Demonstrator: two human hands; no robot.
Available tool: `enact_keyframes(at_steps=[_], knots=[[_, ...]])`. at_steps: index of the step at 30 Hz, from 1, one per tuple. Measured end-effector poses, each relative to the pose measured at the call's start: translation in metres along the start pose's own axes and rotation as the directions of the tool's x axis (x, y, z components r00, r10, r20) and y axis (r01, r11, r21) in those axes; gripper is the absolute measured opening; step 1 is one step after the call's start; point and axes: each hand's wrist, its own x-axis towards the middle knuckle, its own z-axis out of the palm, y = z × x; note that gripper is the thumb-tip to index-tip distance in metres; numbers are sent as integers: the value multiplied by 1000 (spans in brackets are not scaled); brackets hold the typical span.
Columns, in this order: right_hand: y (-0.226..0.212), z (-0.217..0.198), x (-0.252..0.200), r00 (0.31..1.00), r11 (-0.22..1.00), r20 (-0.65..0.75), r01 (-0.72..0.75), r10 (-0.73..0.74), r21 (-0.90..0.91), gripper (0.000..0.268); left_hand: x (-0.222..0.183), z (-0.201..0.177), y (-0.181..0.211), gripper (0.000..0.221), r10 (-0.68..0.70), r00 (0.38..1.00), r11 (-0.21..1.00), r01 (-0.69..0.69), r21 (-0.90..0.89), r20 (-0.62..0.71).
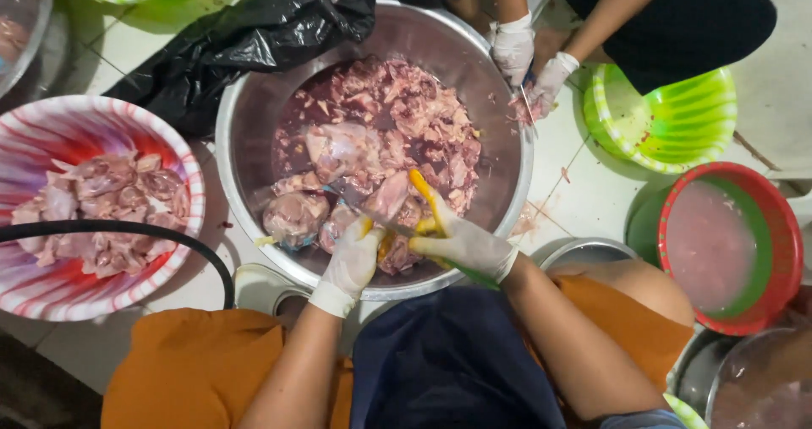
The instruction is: Cutting and separating raw chicken pieces in a large metal bowl using a knife.
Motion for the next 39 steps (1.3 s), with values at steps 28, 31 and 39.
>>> enact_keyframes(at_steps=[28, 31, 39], knots=[[59, -51, 5, 976, 754, 118, 64, -185, 654, 36, 0, 23, -29, 38, 232, 952, 933, -160, -323, 201], [60, -59, 8, 971, 757, 95, 107, -217, 644, 39, 13, 27, -44, 37, 181, 963, 891, -74, -449, 201], [8, 0, -10, 990, 899, 40, 108, -138, 424, 79, 6, 15, -27, 44, 176, 983, 953, -159, -256, 46]])
